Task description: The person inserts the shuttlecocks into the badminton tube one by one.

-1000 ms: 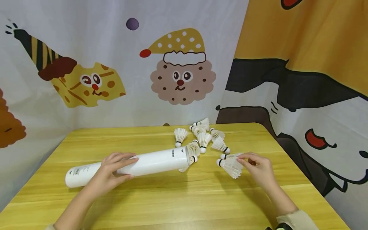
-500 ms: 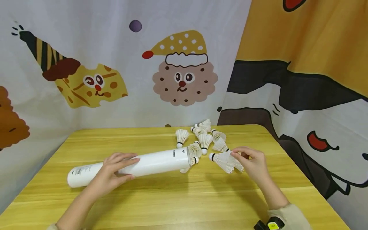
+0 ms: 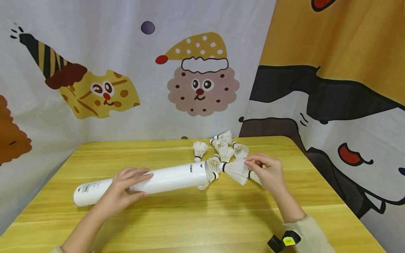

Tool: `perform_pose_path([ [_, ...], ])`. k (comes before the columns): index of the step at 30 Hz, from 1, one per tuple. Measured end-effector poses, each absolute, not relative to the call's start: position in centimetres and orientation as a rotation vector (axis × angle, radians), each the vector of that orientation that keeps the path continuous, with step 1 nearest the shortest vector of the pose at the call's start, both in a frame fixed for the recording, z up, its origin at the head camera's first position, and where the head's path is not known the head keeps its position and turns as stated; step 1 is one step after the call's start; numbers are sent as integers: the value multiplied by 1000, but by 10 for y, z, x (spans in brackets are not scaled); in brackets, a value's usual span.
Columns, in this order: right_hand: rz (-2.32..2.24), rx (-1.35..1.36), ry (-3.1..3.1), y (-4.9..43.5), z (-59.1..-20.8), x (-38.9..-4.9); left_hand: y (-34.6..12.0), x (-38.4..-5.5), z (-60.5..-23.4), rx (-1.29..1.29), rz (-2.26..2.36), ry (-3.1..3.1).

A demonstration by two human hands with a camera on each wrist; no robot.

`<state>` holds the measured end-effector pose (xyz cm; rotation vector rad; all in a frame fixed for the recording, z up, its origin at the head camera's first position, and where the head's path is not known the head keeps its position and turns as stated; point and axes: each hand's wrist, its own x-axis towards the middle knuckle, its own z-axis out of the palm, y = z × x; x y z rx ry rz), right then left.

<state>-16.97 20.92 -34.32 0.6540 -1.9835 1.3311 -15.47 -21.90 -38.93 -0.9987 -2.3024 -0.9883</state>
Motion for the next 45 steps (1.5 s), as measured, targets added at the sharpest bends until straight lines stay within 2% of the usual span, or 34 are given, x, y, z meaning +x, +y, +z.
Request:
perform_pose_path([
  [6, 1433, 704, -1964, 204, -362, -185, -219, -155, -389, -1002, -994, -2295],
  [13, 1502, 752, -1955, 186, -369, -188, -220, -155, -388, -1016, -979, -2316],
  [24, 1501, 793, -1950, 159, -353, -178, -220, -154, -388, -1026, -976, -2310],
  [45, 1542, 656, -2043, 136, -360, -175, -221, -155, -390, -1006, -984, -2375],
])
